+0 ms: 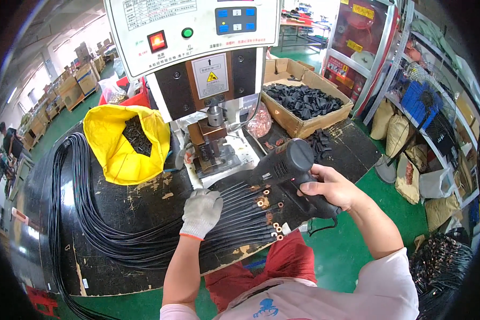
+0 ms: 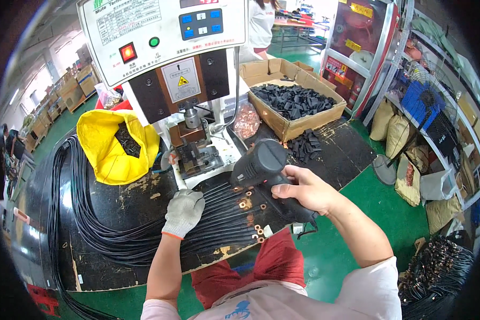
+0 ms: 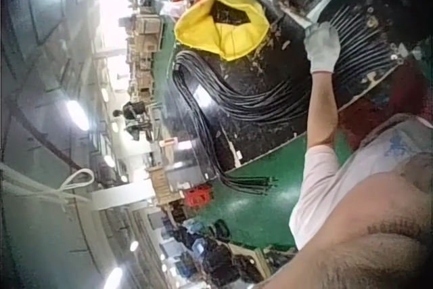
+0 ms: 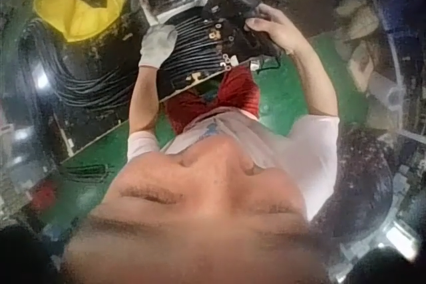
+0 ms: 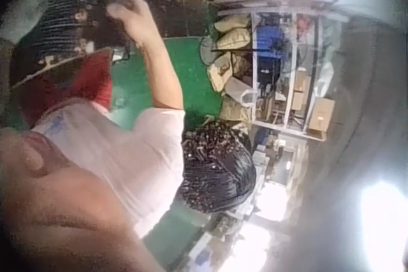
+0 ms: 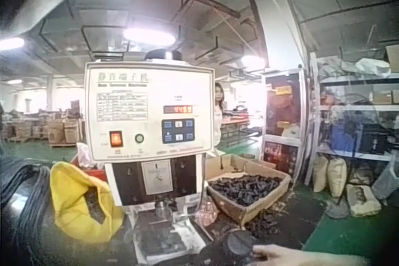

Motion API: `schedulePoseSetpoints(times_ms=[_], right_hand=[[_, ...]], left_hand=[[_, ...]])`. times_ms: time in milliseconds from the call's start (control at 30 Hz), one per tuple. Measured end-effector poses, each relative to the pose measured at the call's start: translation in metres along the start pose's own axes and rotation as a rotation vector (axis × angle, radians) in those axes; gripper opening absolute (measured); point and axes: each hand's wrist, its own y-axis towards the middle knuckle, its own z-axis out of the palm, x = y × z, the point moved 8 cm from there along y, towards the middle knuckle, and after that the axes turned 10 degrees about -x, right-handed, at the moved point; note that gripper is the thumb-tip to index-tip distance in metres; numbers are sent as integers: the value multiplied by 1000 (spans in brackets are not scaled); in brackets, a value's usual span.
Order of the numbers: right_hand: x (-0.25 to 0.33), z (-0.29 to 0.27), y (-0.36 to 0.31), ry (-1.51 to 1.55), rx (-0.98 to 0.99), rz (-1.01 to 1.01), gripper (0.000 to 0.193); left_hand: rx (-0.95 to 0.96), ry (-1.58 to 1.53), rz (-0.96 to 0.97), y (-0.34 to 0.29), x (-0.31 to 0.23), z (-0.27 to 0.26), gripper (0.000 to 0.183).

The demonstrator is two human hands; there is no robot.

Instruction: Using a heat gun to shrink sleeves onto connectors at the ends of several heavy-duty electrical cables.

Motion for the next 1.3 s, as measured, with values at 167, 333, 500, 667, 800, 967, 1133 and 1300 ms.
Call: schedulePoseSetpoints(times_ms=[167, 333, 500, 667, 800, 967, 1133, 1300], right_hand=[[1, -2, 0, -36, 2, -19, 36], [2, -1, -1, -27, -12, -23, 34], [0, -2, -2, -27, -12, -15, 35], [1, 0, -4, 1, 3, -22, 36], [2, 0, -4, -29, -1, -48, 36], [4, -2, -4, -71, -9, -38, 34], [3, -6, 1, -78, -5, -56, 35], [5, -9, -12, -129, -39, -96, 33]], left_hand=[[-23, -16, -12, 0, -1, -2, 28], [-16, -17, -14, 0, -1, -2, 28], [-34, -5, 10, 0, 1, 1, 28], [-57, -31, 19, -2, 1, 2, 27], [-72, -28, 44, -2, 0, 0, 27], [-120, -37, 55, 0, 0, 0, 23], [-106, -40, 35, 4, 0, 2, 23], [-195, -108, 99, 3, -11, -12, 21]])
